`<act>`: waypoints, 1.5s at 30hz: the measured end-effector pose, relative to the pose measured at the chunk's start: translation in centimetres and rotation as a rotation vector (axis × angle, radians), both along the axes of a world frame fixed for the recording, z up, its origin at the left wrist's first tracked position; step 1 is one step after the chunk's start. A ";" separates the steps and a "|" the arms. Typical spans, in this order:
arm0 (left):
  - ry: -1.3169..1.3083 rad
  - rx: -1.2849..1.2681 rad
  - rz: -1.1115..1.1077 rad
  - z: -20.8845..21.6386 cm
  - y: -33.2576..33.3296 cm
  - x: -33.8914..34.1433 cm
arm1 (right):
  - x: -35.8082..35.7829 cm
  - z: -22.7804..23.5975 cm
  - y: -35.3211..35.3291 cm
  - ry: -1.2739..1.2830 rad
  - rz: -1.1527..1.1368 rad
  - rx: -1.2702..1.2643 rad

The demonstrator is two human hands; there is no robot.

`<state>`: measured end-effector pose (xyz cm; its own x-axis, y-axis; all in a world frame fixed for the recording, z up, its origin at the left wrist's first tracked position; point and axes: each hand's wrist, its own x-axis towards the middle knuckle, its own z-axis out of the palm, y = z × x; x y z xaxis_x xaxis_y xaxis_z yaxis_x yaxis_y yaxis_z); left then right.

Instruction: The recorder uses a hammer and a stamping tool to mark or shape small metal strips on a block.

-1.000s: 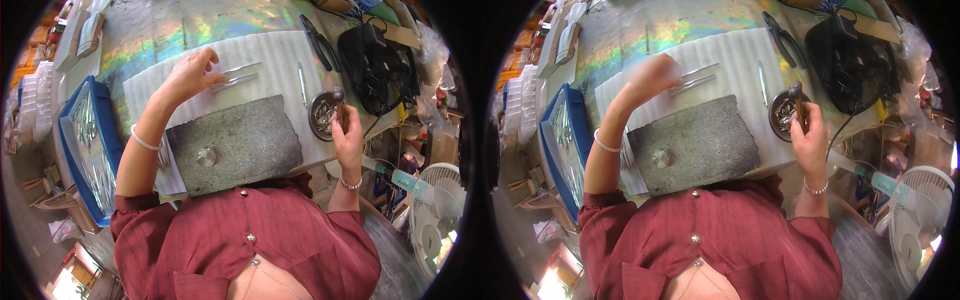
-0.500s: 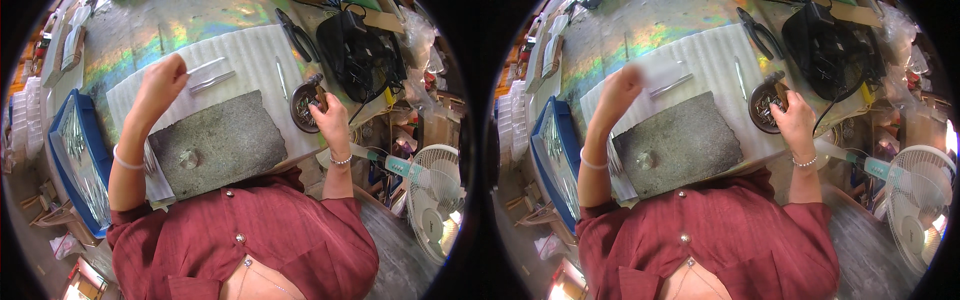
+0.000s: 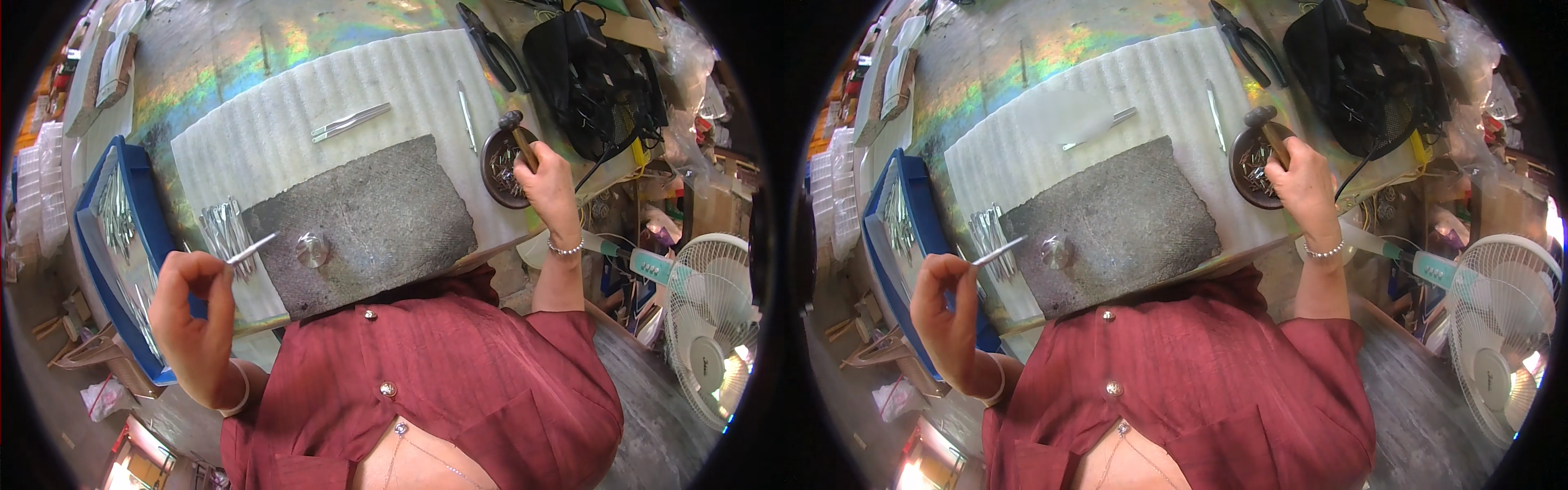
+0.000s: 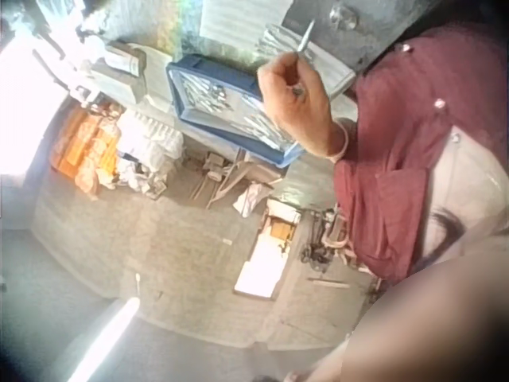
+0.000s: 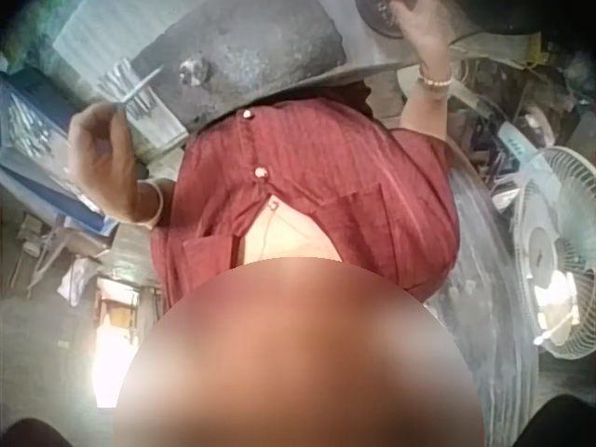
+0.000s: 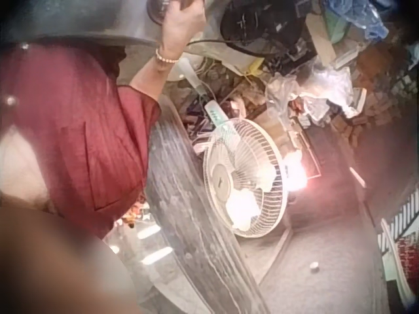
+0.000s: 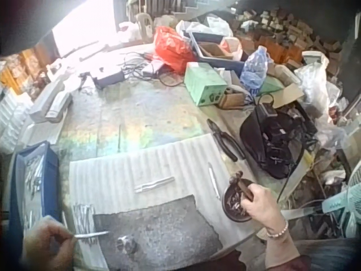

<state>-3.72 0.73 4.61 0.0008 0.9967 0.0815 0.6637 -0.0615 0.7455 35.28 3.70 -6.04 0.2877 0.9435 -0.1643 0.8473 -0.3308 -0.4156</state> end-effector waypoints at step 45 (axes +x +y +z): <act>-1.867 -0.560 0.032 -9.1 -4.6 1.8 | -19.9 5.2 -3.0 1.613 0.276 -0.372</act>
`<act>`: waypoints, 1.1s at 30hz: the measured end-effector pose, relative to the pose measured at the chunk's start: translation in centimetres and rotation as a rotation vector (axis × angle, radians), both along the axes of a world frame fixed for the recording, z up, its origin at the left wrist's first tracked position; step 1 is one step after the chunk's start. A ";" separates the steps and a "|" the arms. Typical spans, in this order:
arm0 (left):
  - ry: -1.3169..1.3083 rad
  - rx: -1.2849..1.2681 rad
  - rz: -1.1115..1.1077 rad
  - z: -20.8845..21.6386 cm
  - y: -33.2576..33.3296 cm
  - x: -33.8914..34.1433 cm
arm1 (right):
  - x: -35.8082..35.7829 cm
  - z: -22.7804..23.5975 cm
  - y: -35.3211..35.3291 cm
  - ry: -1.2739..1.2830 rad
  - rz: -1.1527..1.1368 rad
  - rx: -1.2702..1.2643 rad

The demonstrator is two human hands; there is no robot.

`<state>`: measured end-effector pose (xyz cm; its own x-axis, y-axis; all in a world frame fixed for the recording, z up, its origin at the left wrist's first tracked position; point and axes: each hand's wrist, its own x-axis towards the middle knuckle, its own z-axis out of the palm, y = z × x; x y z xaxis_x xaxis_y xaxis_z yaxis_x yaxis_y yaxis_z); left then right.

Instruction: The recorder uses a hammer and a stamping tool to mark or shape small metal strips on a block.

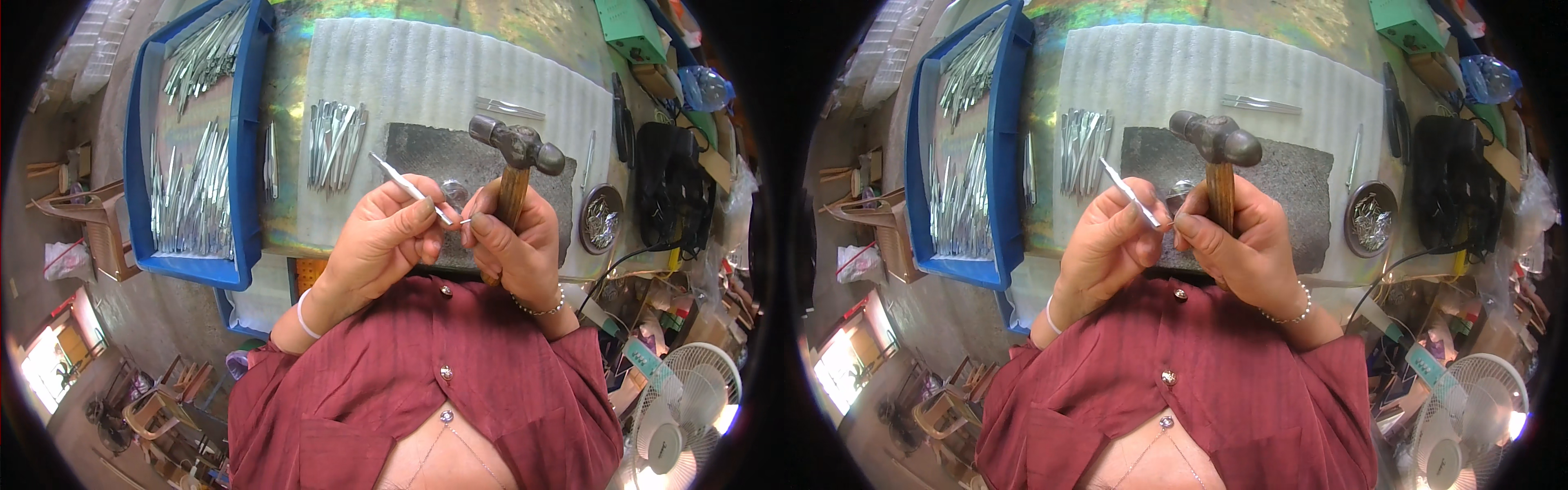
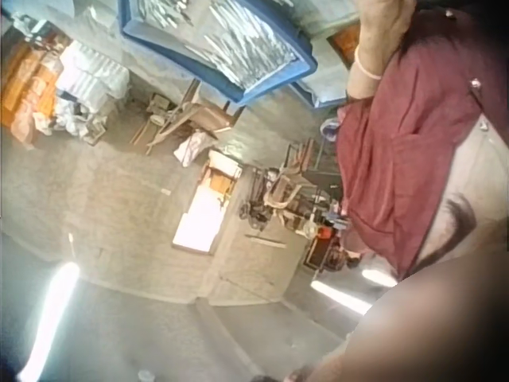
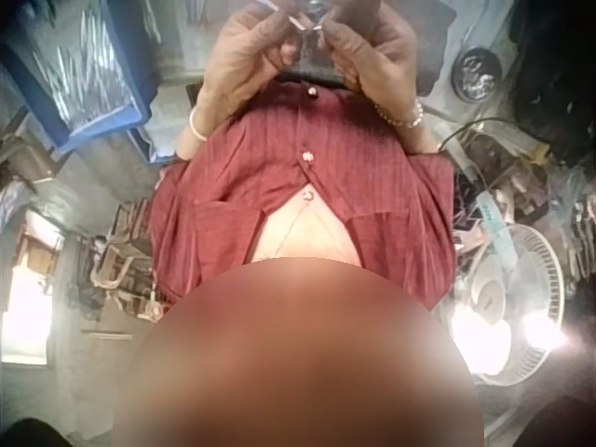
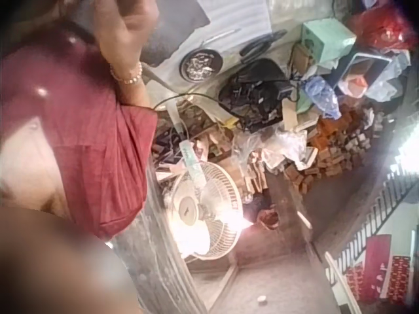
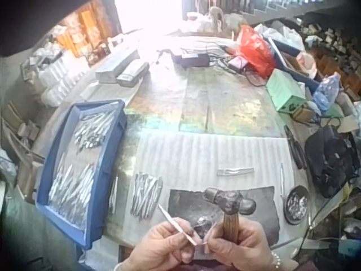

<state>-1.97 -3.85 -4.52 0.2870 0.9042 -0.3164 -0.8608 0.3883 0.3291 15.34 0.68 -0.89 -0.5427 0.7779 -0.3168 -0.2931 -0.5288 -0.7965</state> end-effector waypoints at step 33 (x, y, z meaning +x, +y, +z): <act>0.144 0.036 0.178 0.1 0.0 -0.5 | 1.2 -0.9 0.8 -0.853 0.082 0.788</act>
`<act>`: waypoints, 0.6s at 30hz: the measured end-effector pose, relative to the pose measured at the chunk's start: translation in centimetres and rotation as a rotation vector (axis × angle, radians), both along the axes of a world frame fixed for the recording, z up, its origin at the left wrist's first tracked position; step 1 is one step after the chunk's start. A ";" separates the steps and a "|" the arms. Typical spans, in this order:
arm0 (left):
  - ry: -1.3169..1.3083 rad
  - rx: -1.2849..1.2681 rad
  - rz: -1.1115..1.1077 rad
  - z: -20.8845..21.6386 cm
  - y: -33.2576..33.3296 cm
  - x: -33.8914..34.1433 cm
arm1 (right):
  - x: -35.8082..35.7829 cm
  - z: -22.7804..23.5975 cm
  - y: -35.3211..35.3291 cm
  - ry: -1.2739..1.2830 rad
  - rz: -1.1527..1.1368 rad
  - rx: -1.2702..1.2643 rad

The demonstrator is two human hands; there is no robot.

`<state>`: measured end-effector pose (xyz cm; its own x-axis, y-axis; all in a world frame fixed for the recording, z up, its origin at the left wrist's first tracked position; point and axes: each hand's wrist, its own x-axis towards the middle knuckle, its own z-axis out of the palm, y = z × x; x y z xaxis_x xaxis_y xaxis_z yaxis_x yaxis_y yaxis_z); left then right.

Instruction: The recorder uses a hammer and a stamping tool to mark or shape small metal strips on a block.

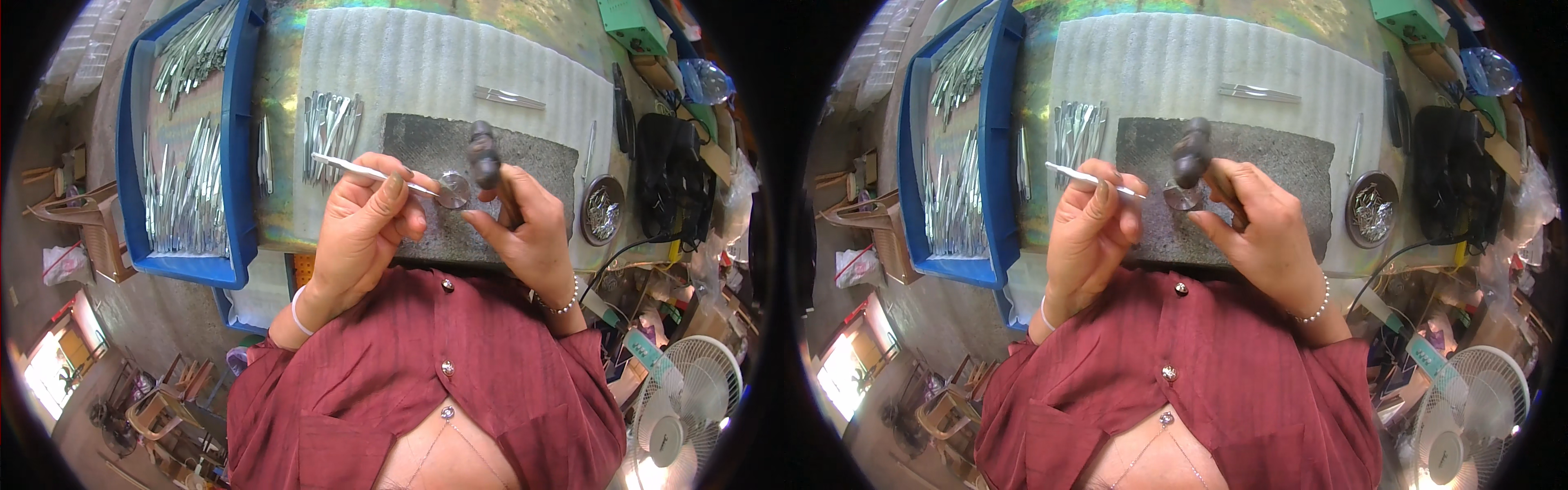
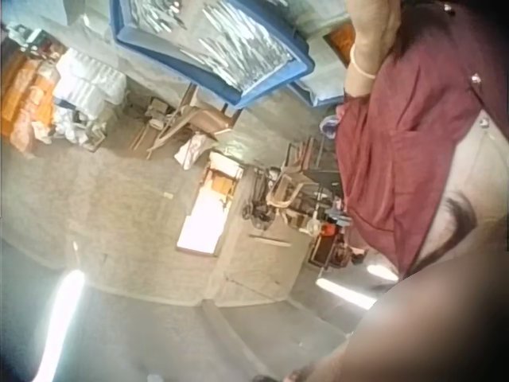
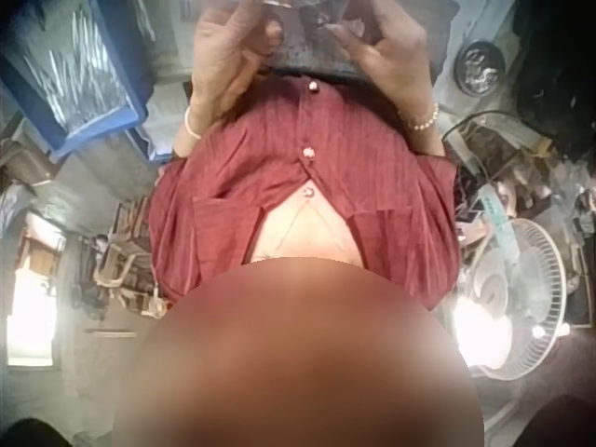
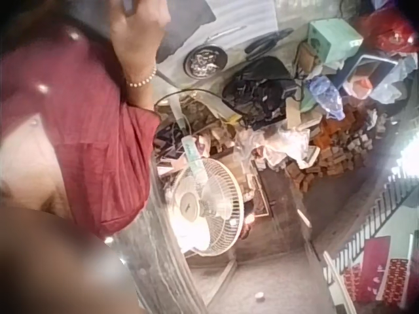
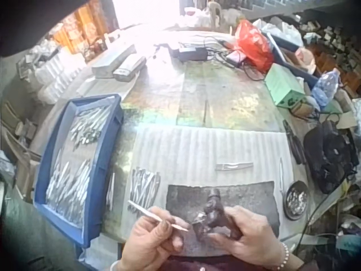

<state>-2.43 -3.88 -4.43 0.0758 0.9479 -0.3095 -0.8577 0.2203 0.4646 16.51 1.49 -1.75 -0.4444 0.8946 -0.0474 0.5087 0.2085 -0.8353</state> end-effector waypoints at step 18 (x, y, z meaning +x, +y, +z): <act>0.795 0.178 -0.079 -0.1 0.9 1.0 | 2.5 -0.3 -0.9 0.584 -0.163 -0.621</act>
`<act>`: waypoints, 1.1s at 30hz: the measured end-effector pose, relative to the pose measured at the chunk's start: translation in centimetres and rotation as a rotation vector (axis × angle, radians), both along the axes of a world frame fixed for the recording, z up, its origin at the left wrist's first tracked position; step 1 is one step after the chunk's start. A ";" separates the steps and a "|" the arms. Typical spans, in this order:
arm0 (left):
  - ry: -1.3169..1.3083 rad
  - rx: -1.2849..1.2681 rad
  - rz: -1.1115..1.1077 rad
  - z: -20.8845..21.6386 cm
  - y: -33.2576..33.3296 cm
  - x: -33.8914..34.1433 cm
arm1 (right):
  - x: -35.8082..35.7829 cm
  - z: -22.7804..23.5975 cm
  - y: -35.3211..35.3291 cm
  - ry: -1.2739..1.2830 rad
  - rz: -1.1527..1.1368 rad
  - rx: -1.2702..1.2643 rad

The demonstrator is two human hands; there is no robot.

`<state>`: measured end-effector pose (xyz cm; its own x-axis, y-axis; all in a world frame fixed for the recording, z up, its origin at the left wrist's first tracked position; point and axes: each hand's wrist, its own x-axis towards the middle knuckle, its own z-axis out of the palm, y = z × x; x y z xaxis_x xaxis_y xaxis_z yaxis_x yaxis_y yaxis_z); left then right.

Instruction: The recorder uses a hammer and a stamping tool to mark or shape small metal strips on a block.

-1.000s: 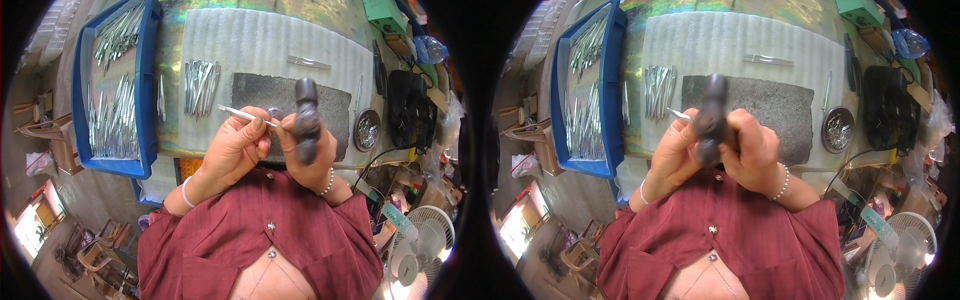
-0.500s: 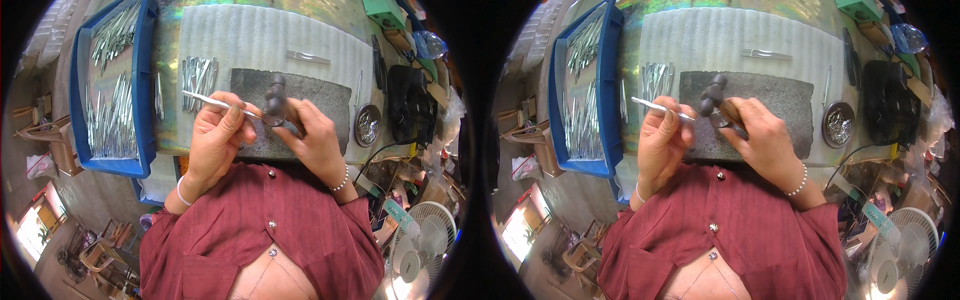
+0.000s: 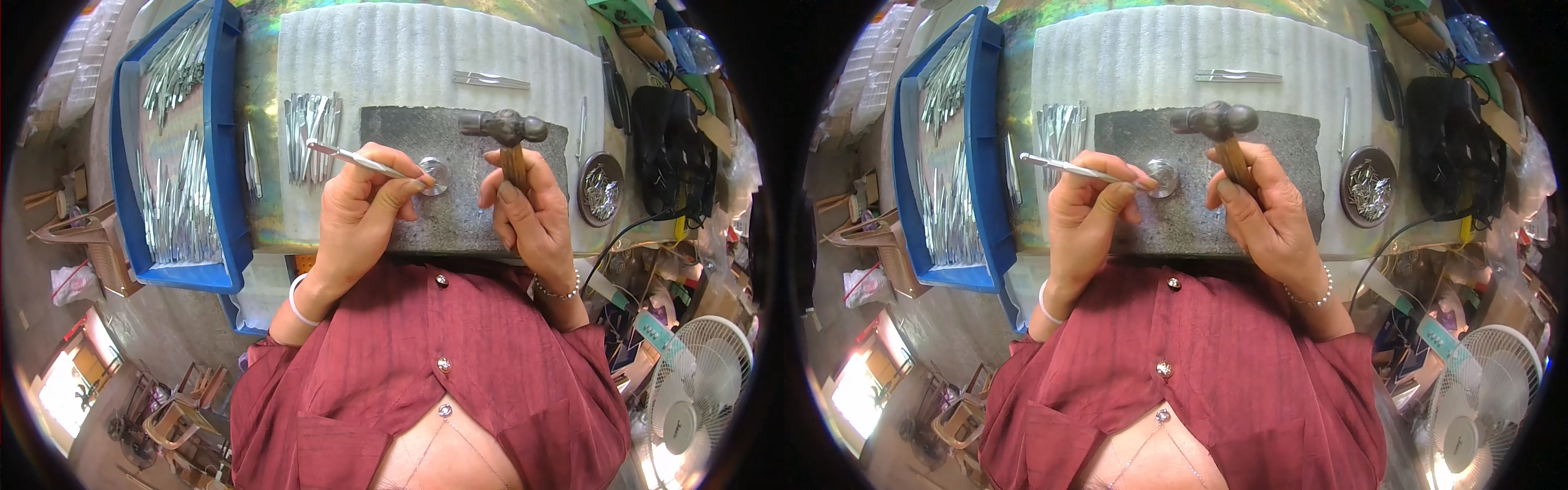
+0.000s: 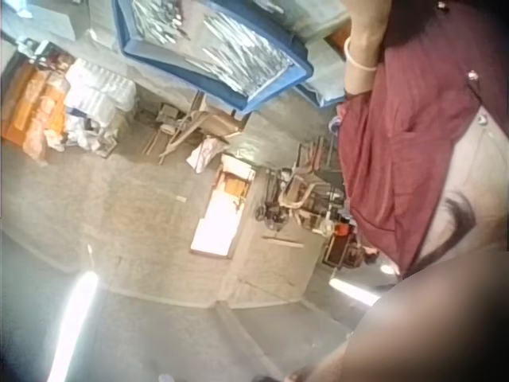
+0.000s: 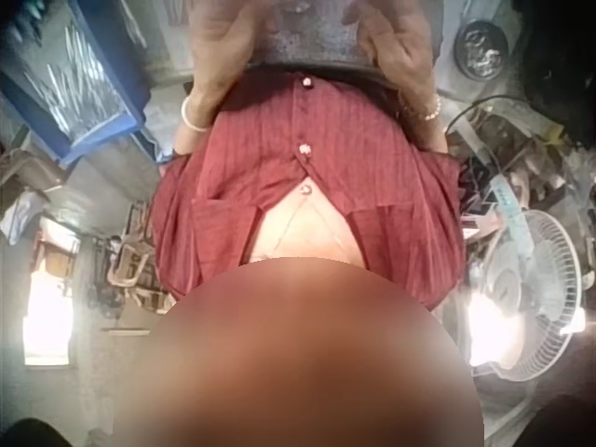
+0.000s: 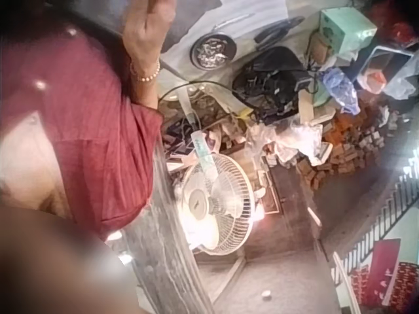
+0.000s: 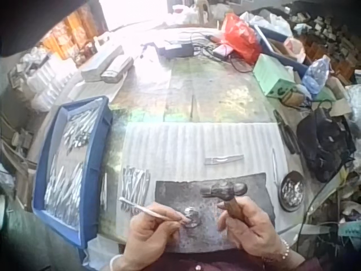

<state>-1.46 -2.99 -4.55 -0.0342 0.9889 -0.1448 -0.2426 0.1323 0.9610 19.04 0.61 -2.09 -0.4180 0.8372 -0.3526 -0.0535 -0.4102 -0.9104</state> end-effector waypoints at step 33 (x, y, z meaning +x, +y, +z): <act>0.429 0.251 0.051 -0.7 0.0 1.3 | -0.2 -2.4 -0.8 -0.293 -0.050 0.306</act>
<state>-0.11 -2.94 -5.27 -0.0875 0.9870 0.1348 0.1814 -0.1172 0.9764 18.86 -0.16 -4.50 -0.2935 0.9384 -0.1825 0.2123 -0.1222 -0.9695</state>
